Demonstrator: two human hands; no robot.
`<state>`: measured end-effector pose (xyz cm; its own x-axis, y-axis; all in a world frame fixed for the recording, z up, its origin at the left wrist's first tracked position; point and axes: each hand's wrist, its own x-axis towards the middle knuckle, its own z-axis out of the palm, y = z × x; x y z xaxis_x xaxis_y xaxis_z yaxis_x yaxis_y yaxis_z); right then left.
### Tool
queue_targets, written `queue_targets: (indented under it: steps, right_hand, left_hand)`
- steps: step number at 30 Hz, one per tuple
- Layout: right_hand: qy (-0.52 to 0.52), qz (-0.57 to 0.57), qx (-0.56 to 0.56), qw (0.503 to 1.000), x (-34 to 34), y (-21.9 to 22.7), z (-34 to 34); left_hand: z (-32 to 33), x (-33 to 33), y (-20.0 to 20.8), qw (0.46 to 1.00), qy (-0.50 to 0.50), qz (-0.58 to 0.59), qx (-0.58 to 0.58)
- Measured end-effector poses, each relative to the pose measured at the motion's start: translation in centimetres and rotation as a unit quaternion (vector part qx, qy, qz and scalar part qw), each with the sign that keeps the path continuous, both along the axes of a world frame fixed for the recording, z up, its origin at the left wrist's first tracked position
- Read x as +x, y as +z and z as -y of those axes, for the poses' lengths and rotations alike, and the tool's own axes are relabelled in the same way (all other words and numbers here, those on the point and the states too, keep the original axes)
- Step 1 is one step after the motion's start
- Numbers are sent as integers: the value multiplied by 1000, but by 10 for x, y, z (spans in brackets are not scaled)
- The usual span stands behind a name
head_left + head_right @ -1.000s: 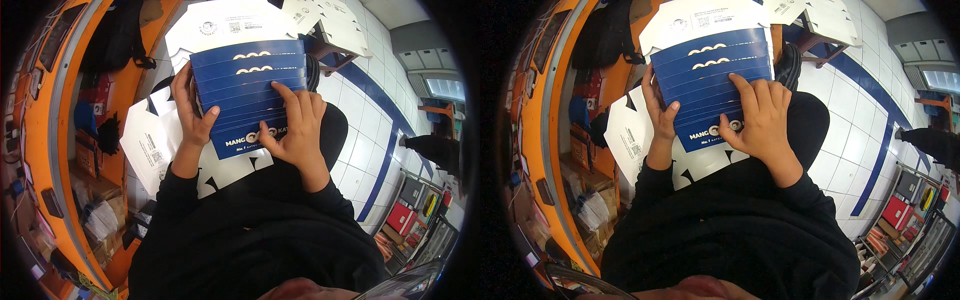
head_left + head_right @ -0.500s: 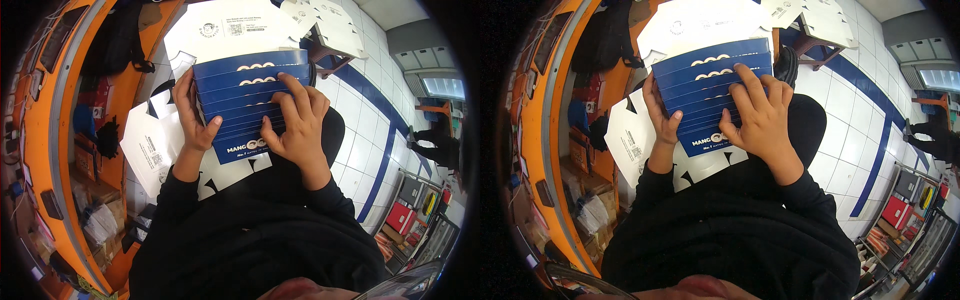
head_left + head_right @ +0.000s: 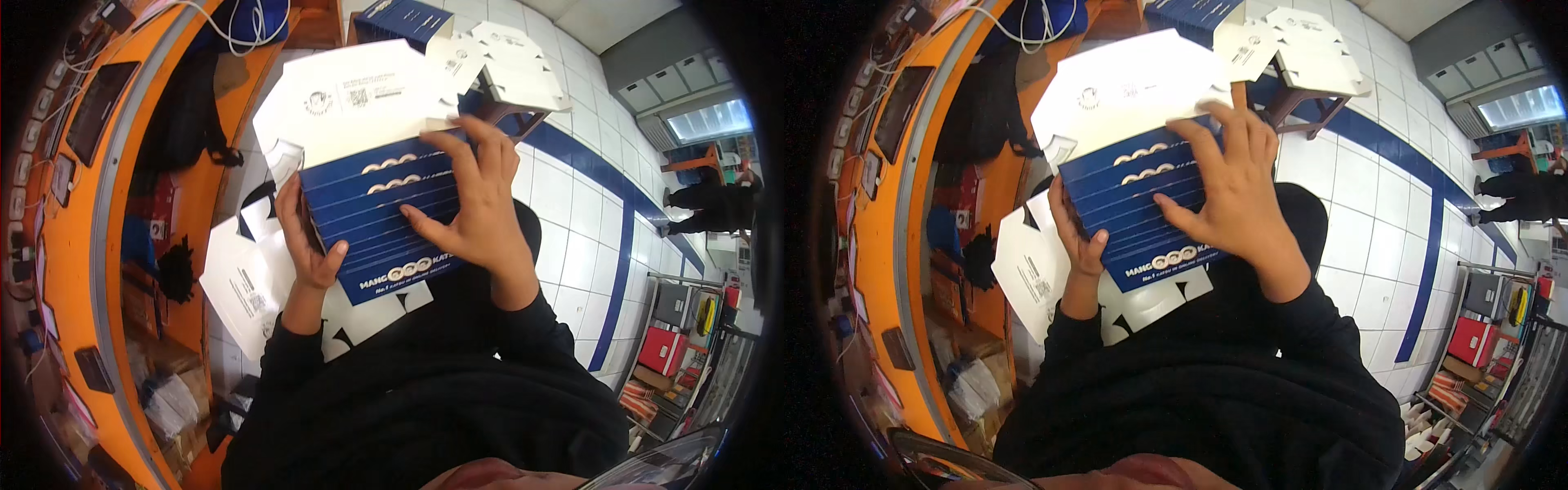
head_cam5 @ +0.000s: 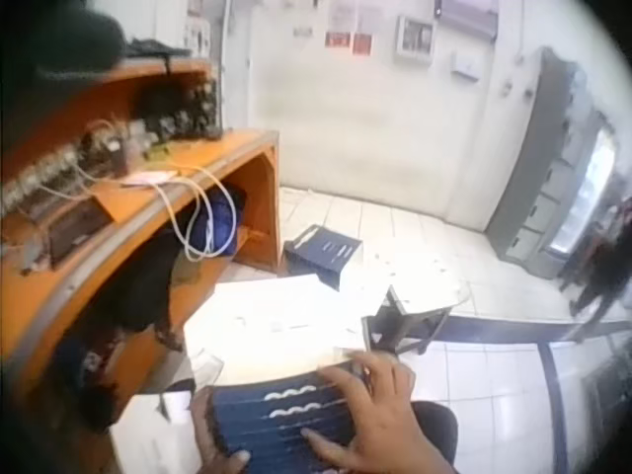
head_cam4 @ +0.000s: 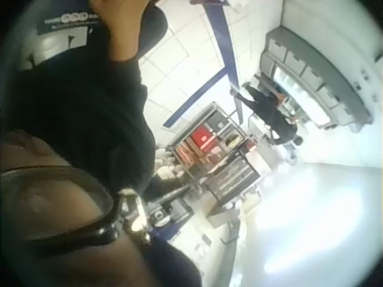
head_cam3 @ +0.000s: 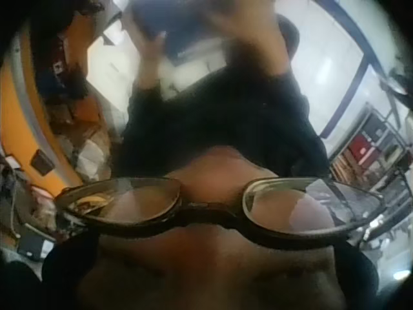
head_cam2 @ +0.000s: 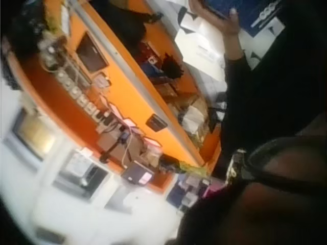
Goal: The person assembles cardboard food boxes by folding and interlocking the tabs of flat blue and white cardboard sheets by hand.
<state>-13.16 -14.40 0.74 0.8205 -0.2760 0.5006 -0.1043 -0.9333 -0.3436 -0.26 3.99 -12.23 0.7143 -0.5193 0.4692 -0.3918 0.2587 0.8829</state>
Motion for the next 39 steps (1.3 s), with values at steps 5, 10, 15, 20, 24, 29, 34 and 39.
queue_targets:
  steps: [5, 10, 15, 20, 24, 29, 34, 39]
  right_hand:
    - [117, -137, 98, 979, 31, 26, 46]
    - [194, -261, 363, 873, 70, 29, 95]
    - [-6, -64, 474, 878, 116, 35, 166]
    - [-58, 130, 599, 788, 188, 7, 251]
    - [-220, 16, 407, 887, 256, -60, 307]
    - [-247, 159, 620, 728, 266, -138, 341]
    - [-212, 143, 616, 745, 264, -127, 338]
    - [-370, 259, 335, 827, 229, -109, 294]
  left_hand:
    - [-1, 9, -2, 999, -22, -5, 30]
    - [11, 26, -7, 999, 30, 17, -42]
    - [-2, 49, -22, 963, 161, -146, -157]
    - [4, 52, -39, 975, 169, -119, -86]
    - [5, 52, -40, 978, 185, -86, -41]
    - [4, 53, -40, 982, 176, -69, -5]
    - [5, 51, -36, 975, 205, -30, 80]
    - [28, 44, -9, 861, 252, 185, 400]
